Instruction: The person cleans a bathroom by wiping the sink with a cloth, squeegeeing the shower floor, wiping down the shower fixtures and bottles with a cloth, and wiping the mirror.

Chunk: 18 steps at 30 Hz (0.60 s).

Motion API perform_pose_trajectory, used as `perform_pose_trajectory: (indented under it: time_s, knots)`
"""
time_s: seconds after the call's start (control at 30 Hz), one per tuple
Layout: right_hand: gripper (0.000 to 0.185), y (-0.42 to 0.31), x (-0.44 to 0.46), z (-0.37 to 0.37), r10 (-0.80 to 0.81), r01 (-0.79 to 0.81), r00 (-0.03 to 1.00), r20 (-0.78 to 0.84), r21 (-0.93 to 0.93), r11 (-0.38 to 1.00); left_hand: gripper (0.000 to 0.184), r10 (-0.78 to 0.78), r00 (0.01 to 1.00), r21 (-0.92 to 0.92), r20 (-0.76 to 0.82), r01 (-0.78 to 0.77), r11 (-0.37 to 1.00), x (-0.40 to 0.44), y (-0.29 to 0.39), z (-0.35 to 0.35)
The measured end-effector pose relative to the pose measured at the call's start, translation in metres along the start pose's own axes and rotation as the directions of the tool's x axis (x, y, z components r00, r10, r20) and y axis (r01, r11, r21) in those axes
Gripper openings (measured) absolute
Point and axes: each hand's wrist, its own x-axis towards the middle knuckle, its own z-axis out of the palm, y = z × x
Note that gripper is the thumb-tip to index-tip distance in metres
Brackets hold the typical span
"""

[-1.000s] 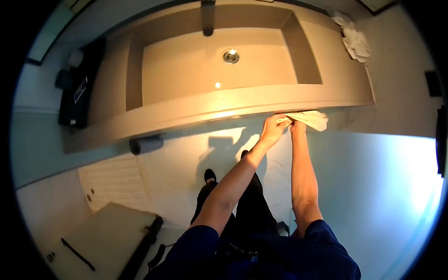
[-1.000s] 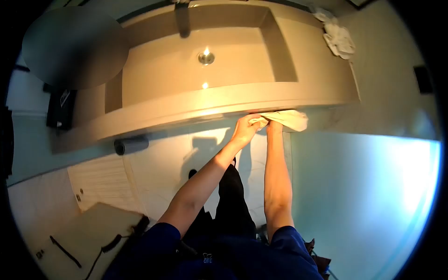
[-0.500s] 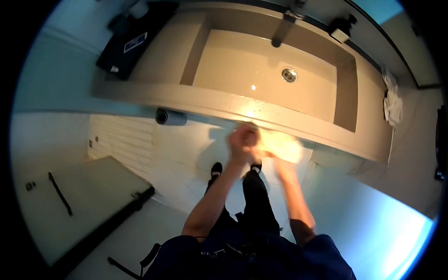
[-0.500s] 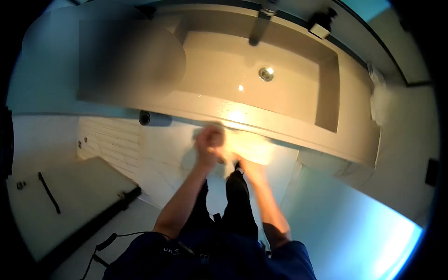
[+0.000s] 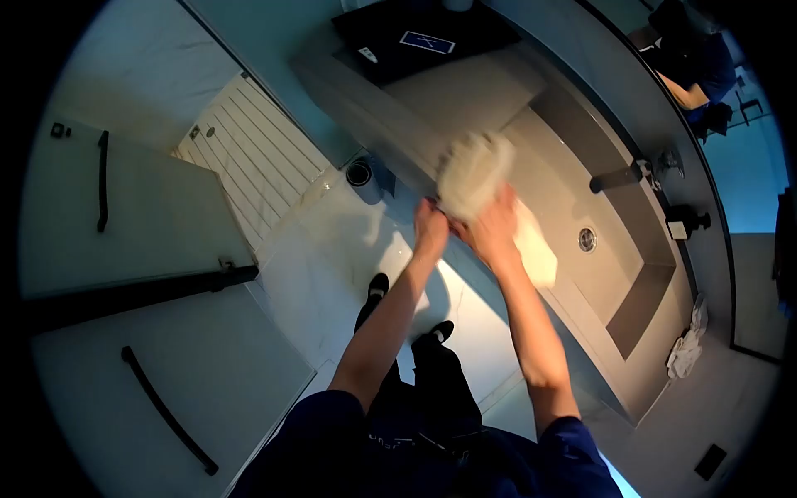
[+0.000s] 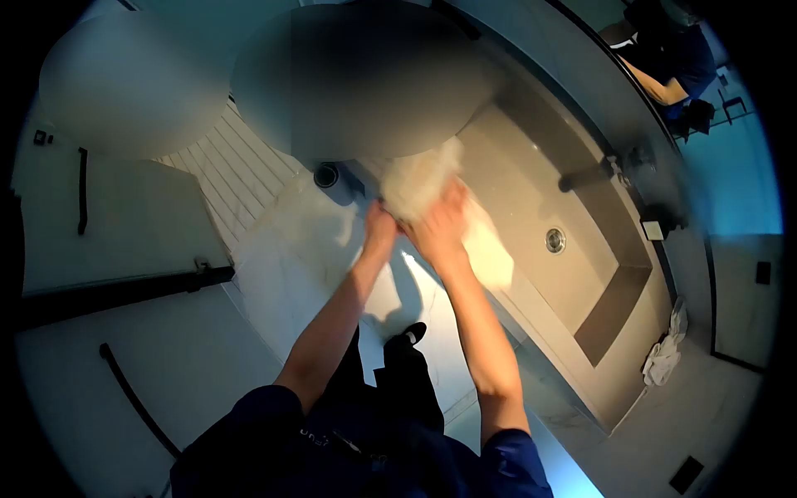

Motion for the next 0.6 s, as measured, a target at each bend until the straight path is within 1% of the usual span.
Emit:
perform_pose_trajectory:
  time_s: [0.03, 0.07, 0.1, 0.13, 0.17, 0.23, 0.27, 0.3, 0.33, 0.37, 0.4, 0.43, 0.47, 0.5, 0.53, 0.57, 0.6]
  knots:
    - [0.059, -0.012, 0.037, 0.007, 0.012, -0.010, 0.998, 0.063, -0.024, 1.000, 0.027, -0.018, 0.999, -0.096, 0.039, 0.022, 0.995, 0.006, 0.026, -0.010]
    - [0.057, -0.022, 0.063, 0.007, 0.023, -0.016, 0.991, 0.128, -0.051, 0.999, 0.031, -0.084, 0.996, -0.194, -0.005, 0.081, 0.978, 0.008, 0.030, -0.011]
    - [0.057, -0.023, 0.069, 0.005, 0.012, -0.004, 0.991, 0.136, -0.058, 0.998, 0.031, -0.081, 0.996, -0.267, -0.029, 0.071, 0.961, 0.007, 0.020, -0.004]
    - [0.054, -0.024, 0.068, 0.000, -0.038, 0.036, 0.995, 0.092, 0.024, 0.999, 0.032, -0.077, 0.996, -0.336, -0.053, 0.055, 0.940, -0.002, 0.010, 0.003]
    - [0.050, -0.026, 0.062, -0.004, -0.085, 0.079, 0.995, 0.055, 0.110, 0.991, 0.037, -0.240, 0.962, -0.208, 0.127, 0.263, 0.942, -0.005, -0.011, -0.003]
    - [0.049, -0.012, 0.038, -0.016, -0.118, 0.105, 0.992, 0.040, 0.241, 0.965, 0.034, -0.331, 0.887, -0.116, 0.320, 0.384, 0.916, -0.049, -0.016, 0.008]
    - [0.051, -0.006, 0.025, -0.019, -0.057, 0.041, 0.997, 0.057, 0.251, 0.967, 0.031, -0.364, 0.762, -0.037, 0.535, 0.452, 0.892, -0.065, -0.021, 0.003]
    - [0.053, -0.006, 0.024, -0.018, 0.011, -0.032, 0.996, 0.084, 0.257, 0.966, 0.029, -0.334, 0.744, -0.064, 0.578, 0.450, 0.891, -0.077, 0.013, -0.005]
    - [0.053, -0.016, 0.040, -0.013, -0.001, -0.025, 0.995, 0.102, 0.254, 0.967, 0.025, -0.318, 0.750, -0.103, 0.580, 0.455, 0.885, -0.073, 0.006, -0.014]
    - [0.053, -0.029, 0.059, -0.006, -0.054, 0.040, 0.995, 0.089, 0.154, 0.987, 0.018, -0.318, 0.783, -0.099, 0.535, 0.432, 0.896, -0.060, 0.014, -0.028]
    - [0.054, -0.041, 0.083, 0.003, -0.115, 0.111, 0.991, 0.075, 0.050, 0.993, 0.018, -0.354, 0.811, -0.169, 0.466, 0.474, 0.864, -0.041, 0.016, -0.043]
    - [0.051, -0.059, 0.110, 0.020, -0.210, 0.221, 0.972, 0.103, -0.106, 0.970, 0.019, -0.394, 0.830, -0.240, 0.395, 0.507, 0.828, -0.019, 0.017, -0.060]
    - [0.047, -0.074, 0.138, 0.035, -0.368, 0.385, 0.923, 0.116, -0.212, 0.898, 0.018, -0.361, 0.885, -0.257, 0.293, 0.436, 0.862, 0.002, 0.020, -0.080]
    - [0.041, -0.090, 0.171, 0.045, -0.491, 0.539, 0.841, 0.229, -0.266, 0.800, 0.018, -0.329, 0.924, -0.261, 0.194, 0.372, 0.891, 0.021, 0.024, -0.096]
    - [0.036, -0.102, 0.189, 0.052, -0.580, 0.672, 0.738, 0.345, -0.297, 0.678, 0.018, -0.282, 0.945, -0.241, 0.166, 0.316, 0.918, 0.037, 0.029, -0.109]
    - [0.036, -0.107, 0.181, 0.060, -0.548, 0.649, 0.757, 0.356, -0.310, 0.694, 0.019, -0.232, 0.960, -0.209, 0.157, 0.262, 0.942, 0.046, 0.032, -0.121]
    - [0.038, -0.104, 0.169, 0.071, -0.486, 0.774, 0.611, 0.624, -0.341, 0.534, 0.017, -0.243, 0.951, -0.208, 0.191, 0.281, 0.937, 0.044, 0.032, -0.132]
